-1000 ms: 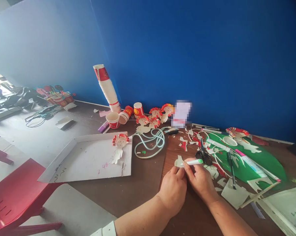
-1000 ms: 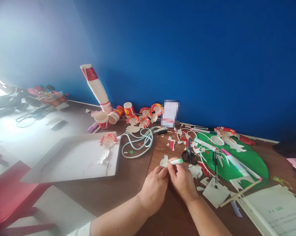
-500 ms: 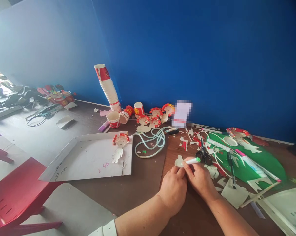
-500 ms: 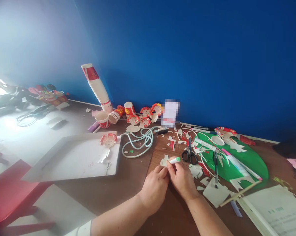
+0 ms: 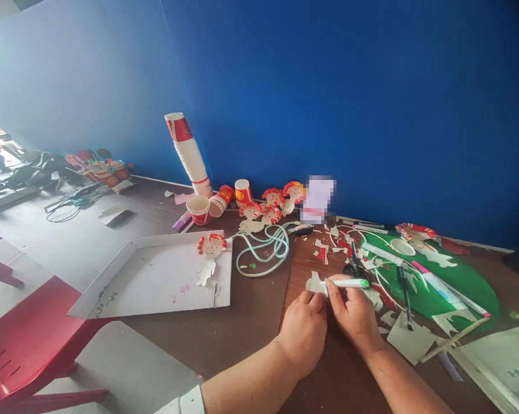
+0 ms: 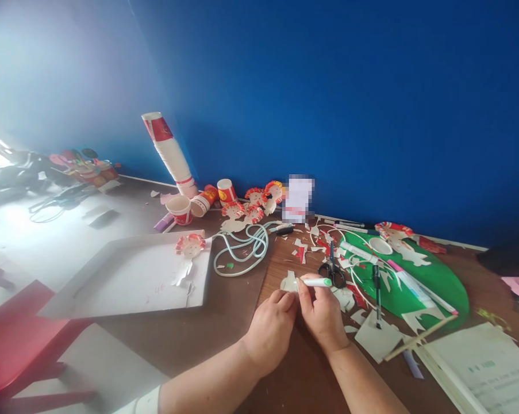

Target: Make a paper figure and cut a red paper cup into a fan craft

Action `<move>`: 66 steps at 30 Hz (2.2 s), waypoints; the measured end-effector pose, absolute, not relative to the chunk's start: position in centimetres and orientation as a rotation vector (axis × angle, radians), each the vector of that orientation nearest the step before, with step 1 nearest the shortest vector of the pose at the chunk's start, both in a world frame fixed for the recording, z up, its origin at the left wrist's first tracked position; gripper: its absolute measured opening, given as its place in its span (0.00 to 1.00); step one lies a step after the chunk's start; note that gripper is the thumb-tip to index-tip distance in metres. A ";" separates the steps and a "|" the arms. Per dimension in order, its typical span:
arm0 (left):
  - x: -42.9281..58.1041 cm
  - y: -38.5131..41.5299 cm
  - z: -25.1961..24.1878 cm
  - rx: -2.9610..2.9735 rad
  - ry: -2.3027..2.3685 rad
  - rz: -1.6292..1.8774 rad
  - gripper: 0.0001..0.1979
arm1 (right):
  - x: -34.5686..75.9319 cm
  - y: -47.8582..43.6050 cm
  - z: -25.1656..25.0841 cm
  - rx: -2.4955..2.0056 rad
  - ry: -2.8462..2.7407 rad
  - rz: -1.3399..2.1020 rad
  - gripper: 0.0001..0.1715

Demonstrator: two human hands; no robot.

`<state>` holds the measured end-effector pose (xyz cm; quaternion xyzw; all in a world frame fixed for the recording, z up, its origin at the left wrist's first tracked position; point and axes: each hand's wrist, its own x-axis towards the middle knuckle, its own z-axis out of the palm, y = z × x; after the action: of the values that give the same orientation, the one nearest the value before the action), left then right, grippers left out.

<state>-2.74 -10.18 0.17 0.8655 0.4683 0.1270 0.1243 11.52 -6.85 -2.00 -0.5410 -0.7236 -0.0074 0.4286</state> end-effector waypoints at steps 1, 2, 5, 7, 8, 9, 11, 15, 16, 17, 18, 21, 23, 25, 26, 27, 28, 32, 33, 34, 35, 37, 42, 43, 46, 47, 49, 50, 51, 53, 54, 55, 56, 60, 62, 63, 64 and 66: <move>-2.8 -10.2 0.2 2.527 1.360 0.358 0.16 | 11.5 -6.8 -2.0 -1.350 -1.800 -0.018 0.13; -2.8 -10.2 0.3 2.531 1.355 0.346 0.15 | 11.5 -6.8 -2.0 -1.356 -1.805 -0.009 0.13; -2.8 -10.2 0.4 2.537 1.352 0.343 0.15 | 11.5 -6.8 -2.2 -1.378 -1.840 0.038 0.13; -2.8 -10.2 0.3 2.538 1.352 0.354 0.18 | 11.6 -6.8 -2.3 -1.387 -1.862 0.062 0.14; -2.8 -10.1 0.3 2.539 1.350 0.360 0.19 | 11.6 -6.9 -2.3 -1.389 -1.872 0.067 0.14; -2.8 -10.1 0.3 2.541 1.348 0.366 0.20 | 11.6 -6.9 -2.4 -1.389 -1.879 0.069 0.15; -2.8 -10.1 0.1 2.545 1.348 0.382 0.20 | 11.6 -6.9 -2.4 -1.393 -1.891 0.076 0.15; -2.7 -10.0 -0.2 2.557 1.348 0.391 0.20 | 11.5 -6.9 -2.4 -1.405 -1.895 0.097 0.16; -2.7 -10.0 -0.3 2.560 1.348 0.388 0.19 | 11.5 -6.9 -2.4 -1.408 -1.896 0.103 0.16; -2.7 -10.0 -0.3 2.560 1.348 0.384 0.19 | 11.5 -6.9 -2.4 -1.411 -1.897 0.109 0.16; -2.7 -10.0 -0.2 2.559 1.350 0.380 0.19 | 11.5 -6.9 -2.4 -1.414 -1.898 0.111 0.16; -2.7 -10.1 -0.1 2.567 1.354 0.362 0.19 | 11.4 -6.9 -2.4 -1.418 -1.907 0.107 0.17; -2.8 -10.1 0.0 2.583 1.352 0.366 0.20 | 11.4 -6.9 -2.4 -1.414 -1.916 0.109 0.17; -2.8 -10.1 0.1 2.598 1.347 0.382 0.19 | 11.4 -6.9 -2.3 -1.414 -1.923 0.116 0.17; -2.8 -10.1 0.1 2.604 1.347 0.388 0.19 | 11.3 -6.9 -2.3 -1.419 -1.923 0.119 0.16; -2.8 -10.1 0.1 2.608 1.349 0.391 0.19 | 11.3 -6.9 -2.3 -1.422 -1.924 0.121 0.16; -2.8 -10.1 0.1 2.611 1.350 0.388 0.18 | 11.3 -6.9 -2.3 -1.426 -1.923 0.121 0.16; -2.8 -10.1 0.0 2.610 1.357 0.365 0.18 | 11.2 -6.9 -2.2 -1.423 -1.933 0.116 0.15; -2.8 -10.1 -0.1 2.607 1.357 0.365 0.17 | 11.2 -6.8 -2.2 -1.413 -1.943 0.117 0.15; -2.8 -10.1 -0.1 2.602 1.359 0.367 0.17 | 11.2 -6.8 -2.1 -1.403 -1.955 0.118 0.15; -2.8 -10.1 -0.2 2.596 1.359 0.371 0.16 | 11.2 -6.8 -2.1 -1.393 -1.965 0.117 0.14; -2.8 -10.1 -0.3 2.588 1.353 0.383 0.16 | 11.2 -6.7 -2.0 -1.393 -1.968 0.112 0.15; -2.7 -10.1 -0.4 2.564 1.354 0.358 0.15 | 11.0 -6.6 -2.1 -1.413 -1.942 0.095 0.17; -2.7 -10.1 -0.3 2.567 1.354 0.349 0.15 | 11.1 -6.5 -2.1 -1.410 -1.948 0.100 0.17; -2.7 -10.1 -0.2 2.585 1.342 0.351 0.17 | 11.1 -6.5 -2.0 -1.407 -1.965 0.125 0.16; -2.7 -10.1 -0.1 2.583 1.338 0.358 0.17 | 11.1 -6.4 -2.0 -1.411 -1.964 0.124 0.17; -2.7 -10.1 -0.1 2.566 1.342 0.372 0.16 | 11.0 -6.4 -2.0 -1.429 -1.948 0.112 0.18; -2.7 -10.1 -0.1 2.556 1.348 0.375 0.16 | 10.9 -6.3 -2.0 -1.442 -1.941 0.108 0.18; -2.7 -10.1 -0.1 2.546 1.355 0.373 0.16 | 10.9 -6.3 -2.0 -1.450 -1.938 0.109 0.18; -2.7 -10.1 -0.2 2.537 1.358 0.363 0.16 | 10.8 -6.4 -2.0 -1.451 -1.944 0.121 0.18; -2.7 -10.1 -0.2 2.540 1.352 0.358 0.16 | 10.9 -6.4 -2.0 -1.443 -1.948 0.130 0.18; -2.7 -10.1 -0.2 2.543 1.345 0.352 0.16 | 10.9 -6.4 -2.1 -1.431 -1.952 0.138 0.18; -2.7 -10.1 -0.1 2.545 1.341 0.349 0.16 | 10.9 -6.5 -2.1 -1.417 -1.950 0.136 0.18; -2.8 -10.1 0.1 2.529 1.355 0.365 0.18 | 11.0 -6.7 -2.2 -1.378 -1.873 0.077 0.17; -2.8 -10.2 0.2 2.534 1.356 0.368 0.18 | 11.0 -6.7 -2.2 -1.368 -1.828 0.058 0.16; -2.8 -10.2 0.3 2.536 1.354 0.366 0.18 | 11.0 -6.7 -2.2 -1.369 -1.818 0.061 0.16; -2.8 -10.2 0.3 2.537 1.348 0.366 0.18 | 11.0 -6.7 -2.2 -1.374 -1.816 0.068 0.16; -2.8 -10.2 0.3 2.534 1.341 0.372 0.19 | 11.0 -6.7 -2.3 -1.392 -1.834 0.100 0.16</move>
<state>-2.83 -10.17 0.31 0.8697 0.4602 0.1278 0.1249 11.02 -6.68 -2.25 -0.5519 -0.7271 0.0397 0.4064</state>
